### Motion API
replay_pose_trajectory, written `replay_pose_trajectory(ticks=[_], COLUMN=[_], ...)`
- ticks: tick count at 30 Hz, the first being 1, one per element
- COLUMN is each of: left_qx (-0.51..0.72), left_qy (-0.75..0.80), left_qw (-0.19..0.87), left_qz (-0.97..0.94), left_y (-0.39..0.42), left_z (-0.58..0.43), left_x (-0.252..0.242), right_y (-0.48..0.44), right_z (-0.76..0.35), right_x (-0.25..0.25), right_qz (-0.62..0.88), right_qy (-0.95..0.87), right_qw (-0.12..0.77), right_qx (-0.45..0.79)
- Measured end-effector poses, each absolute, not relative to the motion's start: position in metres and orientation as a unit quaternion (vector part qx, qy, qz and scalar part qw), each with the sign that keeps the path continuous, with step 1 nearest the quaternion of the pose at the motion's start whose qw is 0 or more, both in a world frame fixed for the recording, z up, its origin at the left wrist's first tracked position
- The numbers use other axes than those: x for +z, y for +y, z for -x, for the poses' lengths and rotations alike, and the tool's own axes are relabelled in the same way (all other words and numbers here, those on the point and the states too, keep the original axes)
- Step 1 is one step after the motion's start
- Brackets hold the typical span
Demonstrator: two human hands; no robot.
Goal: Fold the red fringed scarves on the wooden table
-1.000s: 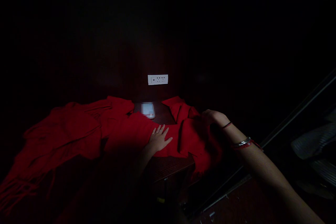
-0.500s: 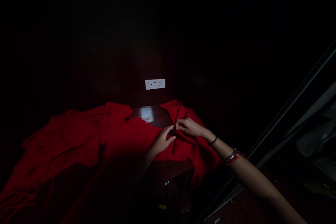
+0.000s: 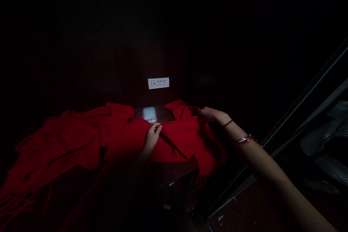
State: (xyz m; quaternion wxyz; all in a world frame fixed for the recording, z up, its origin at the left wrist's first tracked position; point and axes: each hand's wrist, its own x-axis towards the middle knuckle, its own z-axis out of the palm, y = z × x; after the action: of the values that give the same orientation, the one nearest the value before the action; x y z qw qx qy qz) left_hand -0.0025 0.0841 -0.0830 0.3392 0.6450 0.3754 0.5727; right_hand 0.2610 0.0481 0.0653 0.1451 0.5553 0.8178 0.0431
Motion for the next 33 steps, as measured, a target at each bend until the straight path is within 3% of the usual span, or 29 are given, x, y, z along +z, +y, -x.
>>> replay_pose_trajectory(ticks=[9,15,21,25,29,33], left_qx=[0.605,0.630,0.642,0.600,0.474,0.392], left_qy=[0.454,0.480,0.488,0.559,0.655,0.557], left_qw=[0.280,0.270,0.231,0.159,0.046,-0.034], left_qz=[-0.591,-0.547,-0.545,-0.550,-0.587,-0.731], left_y=[0.094,0.091,0.088,0.087,0.076,0.058], left_z=[0.006,0.015,0.019,0.030,0.033,0.020], left_x=[-0.090,-0.080,-0.078,-0.078,-0.070,-0.059], right_y=[0.028,0.015,0.013,0.047,0.086,0.082], right_z=[-0.265,-0.265,-0.267,-0.259,-0.248,-0.230], right_x=[0.155,0.181,0.203,0.181,0.111,0.043], right_qz=[-0.526,-0.536,-0.543,-0.577,-0.614,-0.608], right_qy=[0.836,0.829,0.797,0.769,0.757,0.776], right_qw=[0.035,-0.020,-0.082,-0.079,-0.008,0.011], right_qx=[0.154,0.161,0.251,0.263,0.223,0.170])
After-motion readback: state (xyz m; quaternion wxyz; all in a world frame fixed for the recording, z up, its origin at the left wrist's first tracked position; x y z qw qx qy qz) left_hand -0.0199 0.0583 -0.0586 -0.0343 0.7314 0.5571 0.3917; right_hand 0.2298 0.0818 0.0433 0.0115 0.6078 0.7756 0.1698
